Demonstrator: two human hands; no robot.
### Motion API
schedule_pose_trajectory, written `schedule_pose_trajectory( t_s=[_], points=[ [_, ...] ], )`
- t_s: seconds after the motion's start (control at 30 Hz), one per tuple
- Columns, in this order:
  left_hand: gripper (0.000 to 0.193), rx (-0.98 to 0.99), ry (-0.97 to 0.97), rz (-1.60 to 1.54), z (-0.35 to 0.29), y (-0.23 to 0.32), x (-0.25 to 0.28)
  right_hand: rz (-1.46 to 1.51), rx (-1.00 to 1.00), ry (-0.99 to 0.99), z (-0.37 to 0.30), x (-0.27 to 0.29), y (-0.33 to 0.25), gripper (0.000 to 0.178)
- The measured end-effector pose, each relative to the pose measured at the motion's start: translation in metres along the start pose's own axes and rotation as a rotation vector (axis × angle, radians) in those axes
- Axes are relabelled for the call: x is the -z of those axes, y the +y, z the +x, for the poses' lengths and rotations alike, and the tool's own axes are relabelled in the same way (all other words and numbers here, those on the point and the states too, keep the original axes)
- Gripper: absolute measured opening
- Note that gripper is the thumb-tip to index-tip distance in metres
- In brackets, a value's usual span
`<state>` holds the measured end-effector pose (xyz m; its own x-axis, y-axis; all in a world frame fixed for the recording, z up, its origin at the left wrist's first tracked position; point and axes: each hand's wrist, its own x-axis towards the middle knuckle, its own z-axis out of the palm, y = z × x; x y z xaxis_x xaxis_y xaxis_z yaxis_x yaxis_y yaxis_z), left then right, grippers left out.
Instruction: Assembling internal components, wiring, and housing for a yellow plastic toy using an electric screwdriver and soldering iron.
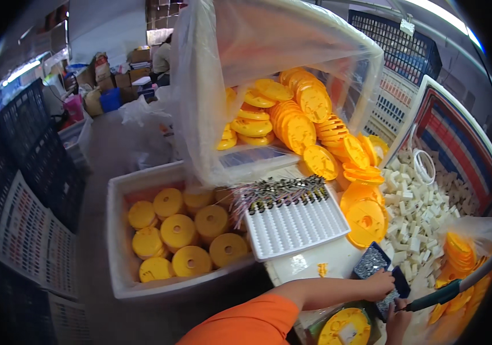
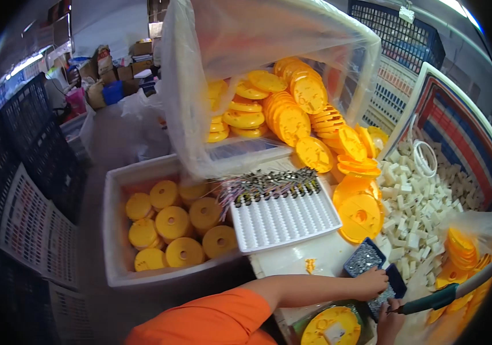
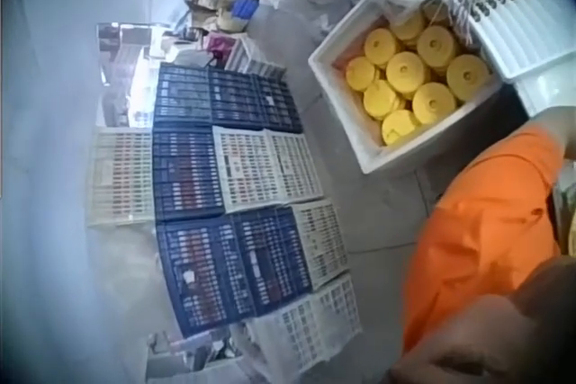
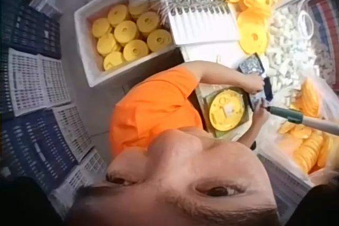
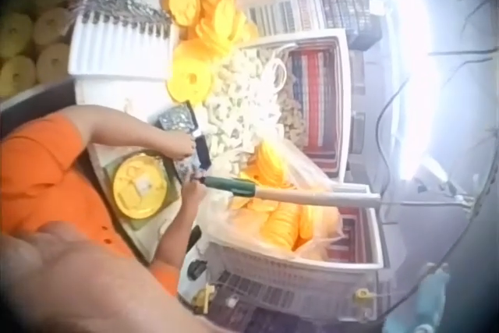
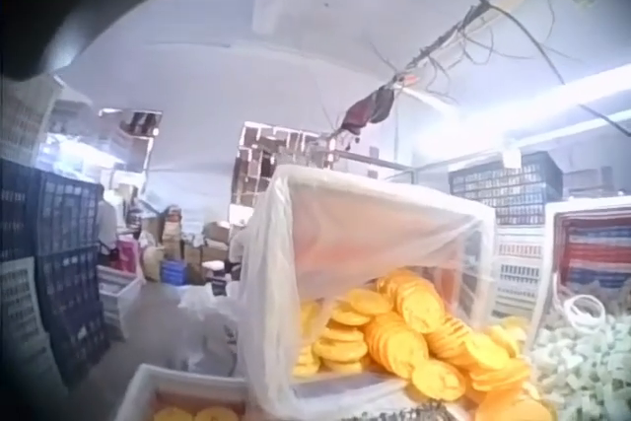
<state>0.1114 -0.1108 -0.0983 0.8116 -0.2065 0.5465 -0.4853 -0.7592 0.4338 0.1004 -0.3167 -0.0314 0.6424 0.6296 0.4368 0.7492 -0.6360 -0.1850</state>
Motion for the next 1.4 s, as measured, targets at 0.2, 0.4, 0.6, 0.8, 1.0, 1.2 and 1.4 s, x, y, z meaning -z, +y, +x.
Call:
schedule_pose_trajectory(
  t_s=[0.2,0.4,0.6,0.8,1.0,1.2,1.4],
  points=[
    [0.014,0.065,-0.114,-0.076,0.004,0.013,0.009,0.004,0.123,0.025,0.012,-0.036,0.02,0.018],
    [0.009,0.031,-0.045,-0.106,-0.015,0.024,0.02,0.103,0.053,0.088,0.003,-0.045,0.05,0.012],
    [0.017,0.241,0.089,-0.332,-0.055,0.044,0.06,0.208,-0.148,0.081,-0.016,-0.026,0.052,0.012],
    [0.012,0.287,0.142,-0.625,-0.101,0.037,0.099,0.292,-0.178,0.076,-0.018,-0.011,0.021,0.017],
    [0.01,0.412,-0.021,-0.614,-0.118,0.061,0.133,0.357,-0.408,0.092,-0.046,0.018,-0.004,0.013],
    [0.011,0.386,-0.15,-0.424,-0.155,0.09,0.153,0.436,-0.332,0.024,-0.109,0.048,-0.092,0.011],
    [0.018,0.049,-0.224,-0.334,-0.153,0.1,0.134,0.352,-0.258,0.0,-0.138,0.027,-0.131,0.018]
  ],
)
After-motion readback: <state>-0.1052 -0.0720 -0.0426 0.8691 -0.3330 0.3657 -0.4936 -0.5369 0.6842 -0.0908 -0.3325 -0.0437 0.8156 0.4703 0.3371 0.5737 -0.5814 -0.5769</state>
